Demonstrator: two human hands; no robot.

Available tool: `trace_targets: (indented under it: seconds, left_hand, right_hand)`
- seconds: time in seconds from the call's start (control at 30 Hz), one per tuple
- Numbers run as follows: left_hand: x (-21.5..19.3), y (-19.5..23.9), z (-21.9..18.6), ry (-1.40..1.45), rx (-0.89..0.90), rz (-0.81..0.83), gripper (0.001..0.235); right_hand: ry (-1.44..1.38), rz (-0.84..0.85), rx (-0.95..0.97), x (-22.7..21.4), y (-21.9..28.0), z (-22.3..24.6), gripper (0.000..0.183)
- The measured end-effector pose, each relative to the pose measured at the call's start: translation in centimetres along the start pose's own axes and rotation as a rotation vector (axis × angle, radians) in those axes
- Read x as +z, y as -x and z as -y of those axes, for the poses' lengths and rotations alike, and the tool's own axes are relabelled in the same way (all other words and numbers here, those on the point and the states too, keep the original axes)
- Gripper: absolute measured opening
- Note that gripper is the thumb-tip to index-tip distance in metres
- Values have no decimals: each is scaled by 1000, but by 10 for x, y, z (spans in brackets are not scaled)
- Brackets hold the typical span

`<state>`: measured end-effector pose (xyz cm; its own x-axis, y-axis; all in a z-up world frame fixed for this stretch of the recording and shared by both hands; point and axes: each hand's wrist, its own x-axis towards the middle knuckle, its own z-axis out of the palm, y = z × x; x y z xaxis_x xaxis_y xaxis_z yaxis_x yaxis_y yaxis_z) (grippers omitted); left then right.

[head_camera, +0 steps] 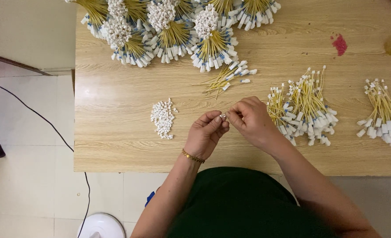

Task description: Assembling small white tips onto yellow stems at a workstation

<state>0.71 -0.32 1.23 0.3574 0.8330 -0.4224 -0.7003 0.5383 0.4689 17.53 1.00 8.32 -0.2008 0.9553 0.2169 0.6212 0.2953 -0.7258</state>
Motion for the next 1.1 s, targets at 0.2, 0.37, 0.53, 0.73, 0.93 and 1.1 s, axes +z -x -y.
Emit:
trace_targets:
  seconds: [0.2,0.37,0.53,0.73,0.93,1.1]
  left_hand:
    - [4,2,-2,1,3,-1,15]
    - [0,0,1,-4,12,-7,15]
    - [-2,-1,3,-6,13,-3,15]
    - [-3,0,4,-21,10,-5,13]
    - [-2,0,5,-37,20,0,13]
    - [-3,-1,8,-137,74,-24,12]
  right_hand:
    - [-5,-8,-12,-3,-1,5,22]
    - [11,-7,-24,-4,-1,6,22]
    - [41,-10,36,-2,2,5,24]
    - [69,-17,30,-1,1,8,24]
    - [61,-33,15,1,2,7,24]
    - [50,-24,7,-2,0,12,28]
